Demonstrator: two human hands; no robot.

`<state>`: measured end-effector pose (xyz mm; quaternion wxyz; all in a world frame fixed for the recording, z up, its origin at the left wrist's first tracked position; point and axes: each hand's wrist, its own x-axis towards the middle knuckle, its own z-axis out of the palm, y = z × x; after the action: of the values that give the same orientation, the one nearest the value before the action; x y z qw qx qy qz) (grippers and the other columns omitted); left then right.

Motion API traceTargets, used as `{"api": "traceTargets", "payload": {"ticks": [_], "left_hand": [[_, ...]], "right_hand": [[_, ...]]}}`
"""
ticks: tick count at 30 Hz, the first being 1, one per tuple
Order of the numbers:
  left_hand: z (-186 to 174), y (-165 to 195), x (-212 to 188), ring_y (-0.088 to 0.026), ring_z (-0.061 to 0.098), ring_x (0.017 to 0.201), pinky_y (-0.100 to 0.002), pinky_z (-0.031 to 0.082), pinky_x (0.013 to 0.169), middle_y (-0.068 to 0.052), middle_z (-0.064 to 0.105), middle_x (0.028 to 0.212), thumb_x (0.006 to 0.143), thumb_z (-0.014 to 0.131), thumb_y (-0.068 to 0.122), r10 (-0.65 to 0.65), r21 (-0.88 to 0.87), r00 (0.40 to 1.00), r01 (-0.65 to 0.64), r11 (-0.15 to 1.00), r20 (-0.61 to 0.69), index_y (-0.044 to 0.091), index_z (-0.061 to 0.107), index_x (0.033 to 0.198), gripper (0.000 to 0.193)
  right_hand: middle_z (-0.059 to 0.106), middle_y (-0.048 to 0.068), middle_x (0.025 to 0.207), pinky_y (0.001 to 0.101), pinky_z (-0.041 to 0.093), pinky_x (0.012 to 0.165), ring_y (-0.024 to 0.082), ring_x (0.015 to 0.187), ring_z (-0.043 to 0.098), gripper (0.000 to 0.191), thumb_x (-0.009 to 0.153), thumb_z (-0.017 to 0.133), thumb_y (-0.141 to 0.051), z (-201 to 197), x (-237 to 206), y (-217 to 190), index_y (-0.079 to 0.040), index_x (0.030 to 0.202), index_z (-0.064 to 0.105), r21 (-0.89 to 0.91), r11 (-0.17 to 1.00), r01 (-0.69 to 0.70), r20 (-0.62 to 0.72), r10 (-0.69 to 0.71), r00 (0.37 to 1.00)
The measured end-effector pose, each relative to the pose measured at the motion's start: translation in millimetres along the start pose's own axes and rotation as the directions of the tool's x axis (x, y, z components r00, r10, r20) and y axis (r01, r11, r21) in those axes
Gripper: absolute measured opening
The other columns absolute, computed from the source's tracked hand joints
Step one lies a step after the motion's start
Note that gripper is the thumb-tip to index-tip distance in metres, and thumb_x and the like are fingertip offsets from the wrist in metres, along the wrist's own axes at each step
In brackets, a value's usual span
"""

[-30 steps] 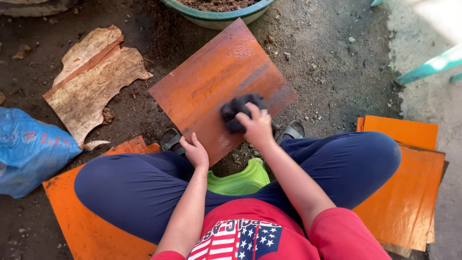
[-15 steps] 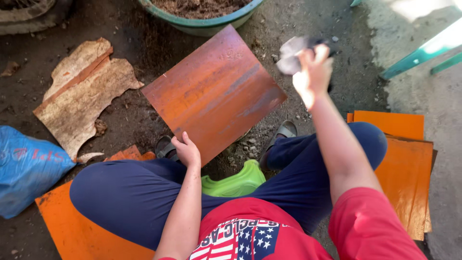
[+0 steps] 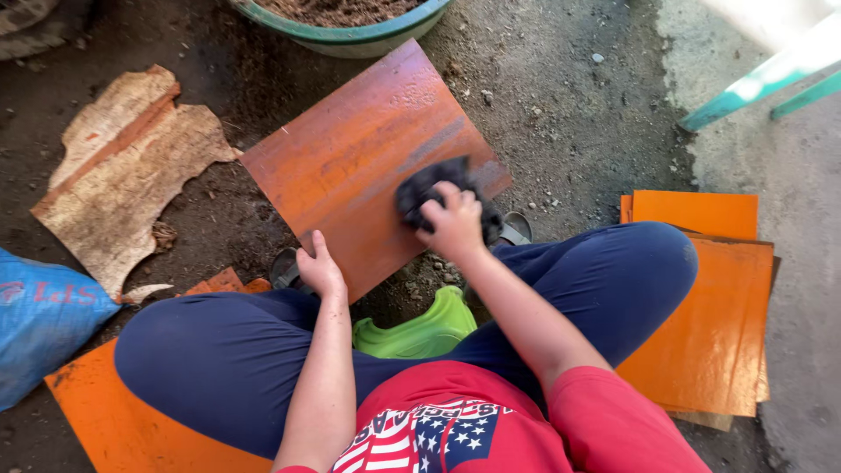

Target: The person sits on a small stool and wipes orange square tiles with a dark cloth. They handle each tile one at a time, wiping both sides and edges, then place the cleaned tiles into a stack.

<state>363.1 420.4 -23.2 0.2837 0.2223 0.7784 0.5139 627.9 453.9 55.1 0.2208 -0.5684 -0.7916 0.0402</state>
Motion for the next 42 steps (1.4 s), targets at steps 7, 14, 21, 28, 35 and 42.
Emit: {"api": "traceTargets", "payload": {"ticks": [7, 14, 21, 28, 35, 42], "left_hand": [[3, -9, 3, -0.027, 0.066, 0.086, -0.039, 0.053, 0.083, -0.015, 0.073, 0.097, 0.101, 0.067, 0.043, 0.052, 0.093, 0.998, -0.049, 0.994, -0.031, -0.004, 0.062, 0.102, 0.047], [3, -13, 2, -0.03, 0.069, 0.086, -0.04, 0.054, 0.081, -0.018, 0.073, 0.098, 0.101, 0.065, 0.044, 0.085, 0.073, 0.996, -0.082, 0.994, -0.031, -0.005, 0.061, 0.104, 0.05], [0, -11, -4, -0.029, 0.07, 0.088, -0.041, 0.055, 0.081, -0.019, 0.074, 0.101, 0.102, 0.067, 0.042, 0.119, 0.079, 0.991, -0.115, 0.99, -0.053, -0.006, 0.063, 0.106, 0.048], [2, -9, -3, -0.03, 0.069, 0.084, -0.04, 0.056, 0.079, -0.019, 0.074, 0.096, 0.101, 0.066, 0.042, 0.013, 0.026, 1.0, -0.012, 1.0, -0.024, -0.006, 0.062, 0.1, 0.049], [2, -8, -7, -0.027, 0.069, 0.083, -0.04, 0.054, 0.079, -0.015, 0.073, 0.095, 0.102, 0.065, 0.042, 0.016, 0.064, 0.998, -0.012, 0.998, -0.058, -0.003, 0.061, 0.101, 0.046], [0, -2, -7, -0.025, 0.072, 0.086, -0.038, 0.057, 0.08, -0.014, 0.076, 0.099, 0.097, 0.066, 0.043, -0.042, -0.036, 0.998, 0.041, 0.999, -0.044, -0.002, 0.064, 0.104, 0.045]], "right_hand": [[0.046, 0.013, 0.135, 0.0554, 0.052, 0.081, 0.045, 0.104, 0.053, 0.048, 0.069, 0.089, -0.026, -12, 32, 99, -0.018, 0.109, 0.065, -0.063, 0.91, -0.41, -0.235, 0.386, 0.892], [0.049, 0.016, 0.128, 0.0534, 0.053, 0.078, 0.045, 0.102, 0.054, 0.05, 0.066, 0.089, -0.027, -3, 16, 35, -0.015, 0.107, 0.063, -0.15, 0.946, -0.287, 0.0, 0.29, 0.957], [0.054, 0.017, 0.123, 0.0538, 0.048, 0.07, 0.044, 0.094, 0.055, 0.023, 0.078, 0.066, -0.016, 20, -23, -116, -0.022, 0.1, 0.066, 0.062, 0.968, 0.242, 0.063, -0.246, 0.967], [0.05, 0.017, 0.118, 0.0525, 0.052, 0.075, 0.045, 0.095, 0.054, 0.051, 0.058, 0.086, -0.014, -6, 20, 41, -0.015, 0.105, 0.064, -0.052, 0.982, -0.182, -0.085, 0.177, 0.981], [0.048, 0.017, 0.126, 0.0536, 0.053, 0.079, 0.046, 0.104, 0.055, 0.05, 0.071, 0.088, -0.015, -9, 41, 37, -0.014, 0.113, 0.06, -0.088, 0.939, -0.333, -0.07, 0.327, 0.942], [0.054, 0.014, 0.125, 0.0546, 0.052, 0.079, 0.045, 0.102, 0.054, 0.059, 0.057, 0.091, -0.016, -6, -16, -41, -0.017, 0.108, 0.062, 0.028, 1.0, -0.008, 0.133, 0.004, 0.991]]}}
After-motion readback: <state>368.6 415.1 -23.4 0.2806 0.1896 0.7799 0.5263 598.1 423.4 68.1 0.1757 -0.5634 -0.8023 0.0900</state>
